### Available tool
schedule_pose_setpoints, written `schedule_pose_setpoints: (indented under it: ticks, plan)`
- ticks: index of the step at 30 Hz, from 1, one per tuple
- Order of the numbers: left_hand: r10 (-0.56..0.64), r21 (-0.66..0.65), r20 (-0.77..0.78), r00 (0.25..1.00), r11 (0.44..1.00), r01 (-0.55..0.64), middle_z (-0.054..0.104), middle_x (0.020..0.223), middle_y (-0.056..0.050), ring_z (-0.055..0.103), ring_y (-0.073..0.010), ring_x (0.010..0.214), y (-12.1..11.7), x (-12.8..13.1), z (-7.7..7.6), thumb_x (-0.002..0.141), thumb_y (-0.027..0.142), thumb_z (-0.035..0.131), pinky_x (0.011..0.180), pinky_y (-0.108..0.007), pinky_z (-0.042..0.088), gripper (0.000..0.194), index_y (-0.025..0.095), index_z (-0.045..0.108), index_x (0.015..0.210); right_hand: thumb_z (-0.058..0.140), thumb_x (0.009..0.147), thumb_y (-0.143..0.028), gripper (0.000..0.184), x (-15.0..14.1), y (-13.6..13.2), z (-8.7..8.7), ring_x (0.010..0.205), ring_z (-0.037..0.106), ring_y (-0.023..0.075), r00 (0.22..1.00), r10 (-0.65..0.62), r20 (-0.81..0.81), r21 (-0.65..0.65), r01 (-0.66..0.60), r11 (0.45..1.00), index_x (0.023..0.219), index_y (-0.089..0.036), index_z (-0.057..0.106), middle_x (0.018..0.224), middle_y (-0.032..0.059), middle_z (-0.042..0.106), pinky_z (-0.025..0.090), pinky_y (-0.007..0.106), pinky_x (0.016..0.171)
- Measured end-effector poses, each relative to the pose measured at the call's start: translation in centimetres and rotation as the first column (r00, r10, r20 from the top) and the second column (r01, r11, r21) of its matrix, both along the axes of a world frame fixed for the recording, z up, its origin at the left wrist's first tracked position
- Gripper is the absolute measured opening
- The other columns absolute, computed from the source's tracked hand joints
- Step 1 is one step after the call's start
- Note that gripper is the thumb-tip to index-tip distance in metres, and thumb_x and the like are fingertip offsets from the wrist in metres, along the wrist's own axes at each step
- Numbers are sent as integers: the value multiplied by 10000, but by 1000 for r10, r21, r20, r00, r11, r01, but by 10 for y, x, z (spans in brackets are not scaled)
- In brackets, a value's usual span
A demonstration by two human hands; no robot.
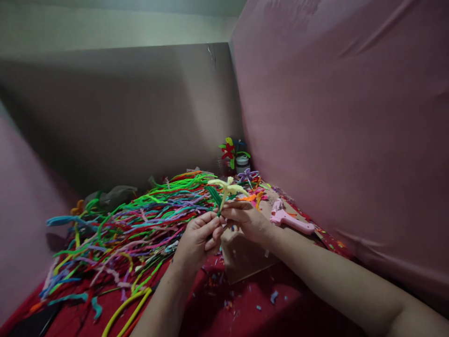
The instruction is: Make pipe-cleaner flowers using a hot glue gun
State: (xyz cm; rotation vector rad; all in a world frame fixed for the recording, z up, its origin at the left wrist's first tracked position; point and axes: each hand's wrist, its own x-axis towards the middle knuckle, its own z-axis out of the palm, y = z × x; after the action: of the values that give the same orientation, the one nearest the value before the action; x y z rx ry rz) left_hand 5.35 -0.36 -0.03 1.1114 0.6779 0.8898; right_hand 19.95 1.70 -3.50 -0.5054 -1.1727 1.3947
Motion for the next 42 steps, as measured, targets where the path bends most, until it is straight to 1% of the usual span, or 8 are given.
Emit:
schedule_pose_setpoints:
  ticks: [8,12,19,25,30,32,37,42]
  plan:
    - [-41,-18,-9,999,999,41,420,462,87,164,15,307,0,-4,-2,755,310,627,318,-130,177,192,137,553,795,699,668,-214,159,1,0,1,569,500,90,981,163,-104,-59,-170,984,822,-180,721,630,-7,610,309,207,498]
    - [-47,44,-78,996,998,51,436,460,77,207,2,308,0,-4,-2,762,328,609,332,-148,189,195,139,562,775,716,644,-209,146,-1,-1,1,575,494,90,991,91,-102,-57,-97,994,786,-178,726,666,2,631,331,217,516]
    - [175,372,-329,928,927,-43,557,555,25,422,-62,349,1,3,-3,806,351,531,352,-194,311,218,142,569,757,692,685,-216,51,-2,1,-4,535,460,80,999,-29,-45,-26,28,999,677,-166,700,603,-17,577,326,235,522]
    - [393,492,-248,885,838,-234,539,574,43,448,-70,424,-4,13,-5,770,263,572,417,-196,362,109,155,569,782,725,634,-242,98,-5,-3,3,514,478,81,991,-80,-104,-97,70,993,667,-156,693,612,-14,596,331,232,492]
    - [448,514,-182,875,802,-304,530,554,47,429,-59,408,-5,16,-8,774,259,564,403,-187,333,104,161,584,746,731,630,-283,161,-7,-3,3,570,512,104,990,-91,-108,-83,82,993,734,-161,712,646,6,622,339,227,498]
    - [434,495,-164,886,813,-307,520,543,50,413,-51,401,-4,15,-10,772,265,574,396,-179,314,107,160,590,753,717,652,-301,178,-6,-3,2,573,519,112,994,-63,-95,-68,57,996,765,-164,714,670,18,636,346,237,507]
    - [308,338,-80,948,903,-265,485,511,63,341,-25,379,-3,12,-10,755,262,614,379,-159,247,113,154,589,773,691,684,-292,191,-4,-3,1,585,523,118,996,17,-84,-53,-22,998,836,-179,716,710,26,645,339,242,510]
    - [192,246,-27,981,952,-179,467,514,73,308,-15,364,-4,11,-9,780,264,597,369,-152,215,114,160,559,753,707,656,-260,170,-4,-3,3,583,499,104,993,34,-109,-63,-41,997,791,-158,712,686,19,630,329,238,518]
